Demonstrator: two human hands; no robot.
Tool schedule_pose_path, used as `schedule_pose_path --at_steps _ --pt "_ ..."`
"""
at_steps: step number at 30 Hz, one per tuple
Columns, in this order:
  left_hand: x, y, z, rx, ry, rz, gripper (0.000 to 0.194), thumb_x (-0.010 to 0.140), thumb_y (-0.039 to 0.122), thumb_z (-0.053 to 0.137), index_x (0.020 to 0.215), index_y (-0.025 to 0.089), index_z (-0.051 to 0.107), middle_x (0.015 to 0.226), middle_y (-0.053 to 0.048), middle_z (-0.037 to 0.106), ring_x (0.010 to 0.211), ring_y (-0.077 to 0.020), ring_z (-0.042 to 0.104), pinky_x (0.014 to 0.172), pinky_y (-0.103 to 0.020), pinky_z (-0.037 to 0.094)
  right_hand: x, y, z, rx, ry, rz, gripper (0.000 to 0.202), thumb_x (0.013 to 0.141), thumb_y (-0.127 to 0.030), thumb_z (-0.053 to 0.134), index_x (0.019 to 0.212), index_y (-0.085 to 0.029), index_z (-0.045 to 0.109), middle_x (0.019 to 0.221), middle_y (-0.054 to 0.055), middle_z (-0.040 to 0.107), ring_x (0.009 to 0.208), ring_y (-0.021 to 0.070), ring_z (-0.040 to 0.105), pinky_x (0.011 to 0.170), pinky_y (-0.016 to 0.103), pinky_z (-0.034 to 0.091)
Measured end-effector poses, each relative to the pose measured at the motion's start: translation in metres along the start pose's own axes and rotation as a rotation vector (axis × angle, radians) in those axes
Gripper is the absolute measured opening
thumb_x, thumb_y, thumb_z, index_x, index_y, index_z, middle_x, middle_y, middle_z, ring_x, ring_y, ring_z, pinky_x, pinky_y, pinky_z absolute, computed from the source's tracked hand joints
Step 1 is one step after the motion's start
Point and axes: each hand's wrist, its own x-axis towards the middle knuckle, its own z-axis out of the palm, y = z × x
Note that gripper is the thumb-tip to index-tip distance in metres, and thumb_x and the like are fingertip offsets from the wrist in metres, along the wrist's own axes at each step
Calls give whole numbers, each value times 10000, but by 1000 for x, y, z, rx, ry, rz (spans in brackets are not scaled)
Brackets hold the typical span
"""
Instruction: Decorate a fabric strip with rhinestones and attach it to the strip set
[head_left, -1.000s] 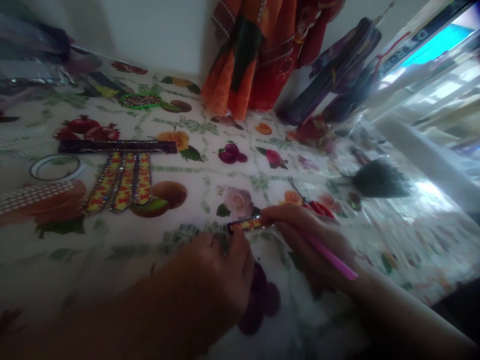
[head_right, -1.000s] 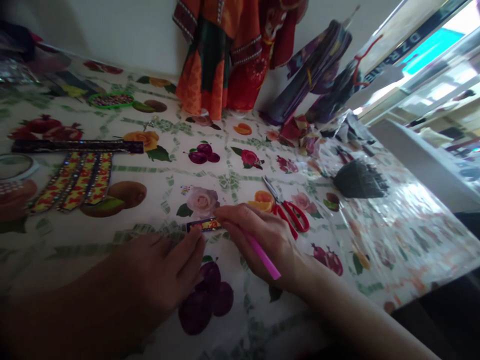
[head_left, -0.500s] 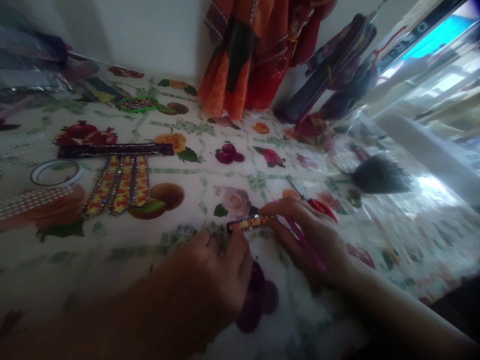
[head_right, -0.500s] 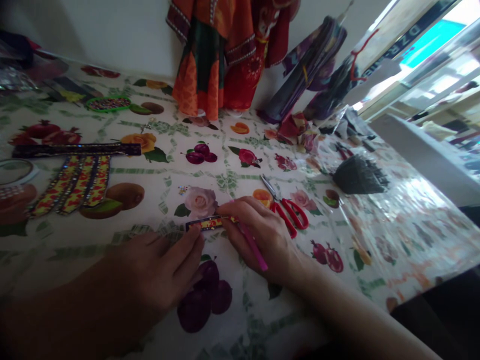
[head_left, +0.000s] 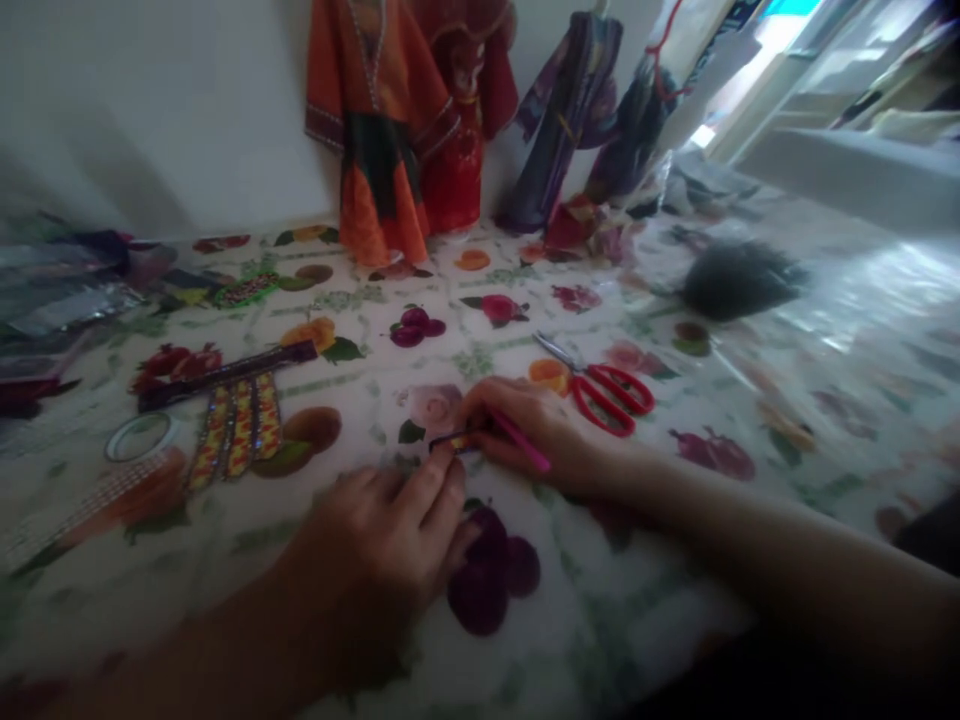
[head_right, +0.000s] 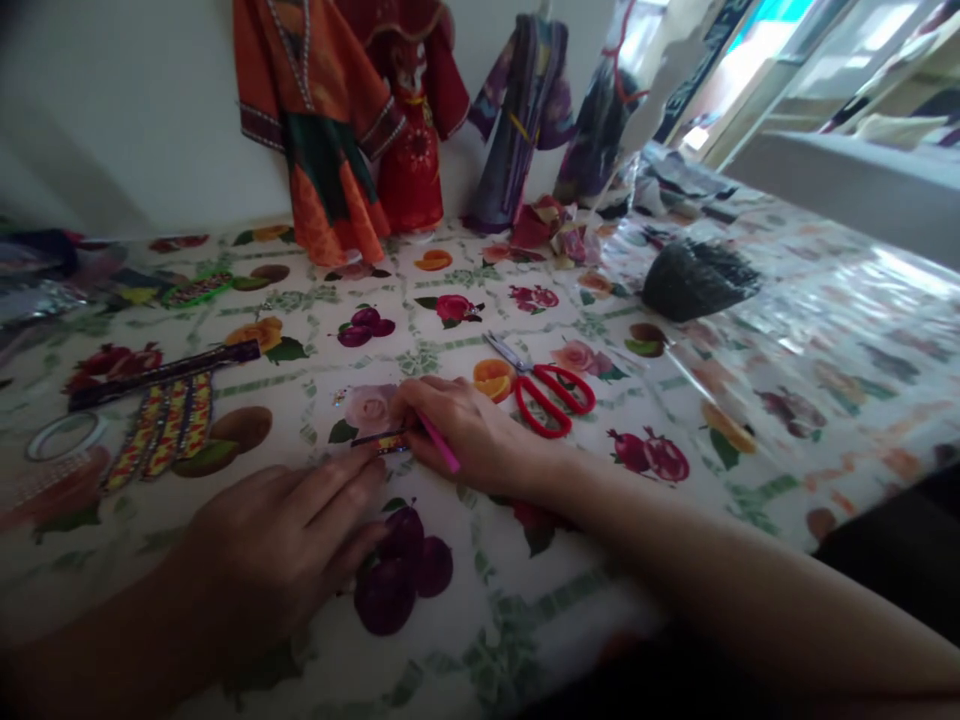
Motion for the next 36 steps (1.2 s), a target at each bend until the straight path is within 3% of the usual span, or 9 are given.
schedule_pose_path --at_steps 6,9,11,13,16,20,25,30,36 --pt "2 -3 -6 -122 50 -118 323 952 270 544 1218 102 615 1217 -163 661 1008 -271 685 792 -410 605 0 -5 -6 100 16 6 238 807 -40 593 1015 -155 593 878 15 597 733 128 556 660 251 455" --pt "5 -7 -8 -255 5 -272 437 956 316 539 1361 160 494 1378 -148 537 1251 -277 543 1018 -458 500 -3 -10 -11 253 -42 24 284 802 -40 585 1052 -174 568 875 -3 598 718 118 555 649 238 462" --pt "8 -10 -9 -361 -20 -365 456 950 330 549 1370 172 468 1405 -143 502 1304 -279 482 1071 -486 436 -5 -13 -13 358 -85 26 282 818 -57 586 1066 -186 551 882 -7 599 742 120 564 668 240 471" --pt "10 -11 -10 -494 -52 -453 397 944 353 557 1303 190 515 1332 -121 559 1243 -273 519 1033 -472 451 -5 -14 -13 452 -112 30 240 849 -103 607 1065 -192 549 901 -5 599 770 121 571 680 238 474" --pt "12 -11 -13 -724 -140 -575 213 961 371 533 1077 215 620 1043 -44 674 980 -215 626 865 -365 509 -5 -15 -11 583 -144 45 213 875 -173 641 1071 -197 561 924 -1 604 792 118 572 675 226 474" --pt "15 -10 -18 -916 -191 -714 243 980 368 499 840 216 626 744 23 603 708 -142 572 638 -254 456 -4 -16 -13 769 -135 114 207 868 -145 655 1055 -191 580 986 7 613 899 122 592 775 240 496" --pt "17 -11 -23 -944 -157 -773 298 956 378 531 716 209 586 660 23 514 636 -135 500 549 -236 414 -3 -16 -18 945 -99 190 140 885 -114 622 1006 -186 616 961 2 656 873 111 613 797 242 496" --pt "17 -8 -21 -1014 -188 -796 263 950 390 520 787 214 628 681 15 545 634 -135 483 535 -235 395 -4 -18 -14 973 -129 195 131 885 -171 662 1012 -199 641 983 -4 661 944 114 607 877 241 478" --pt "21 -1 -20 -991 -156 -807 259 919 362 546 718 211 609 655 16 542 631 -136 485 539 -246 382 -5 -22 -6 1064 -206 204 178 841 -79 670 981 -179 625 903 -23 619 817 89 580 734 203 474"
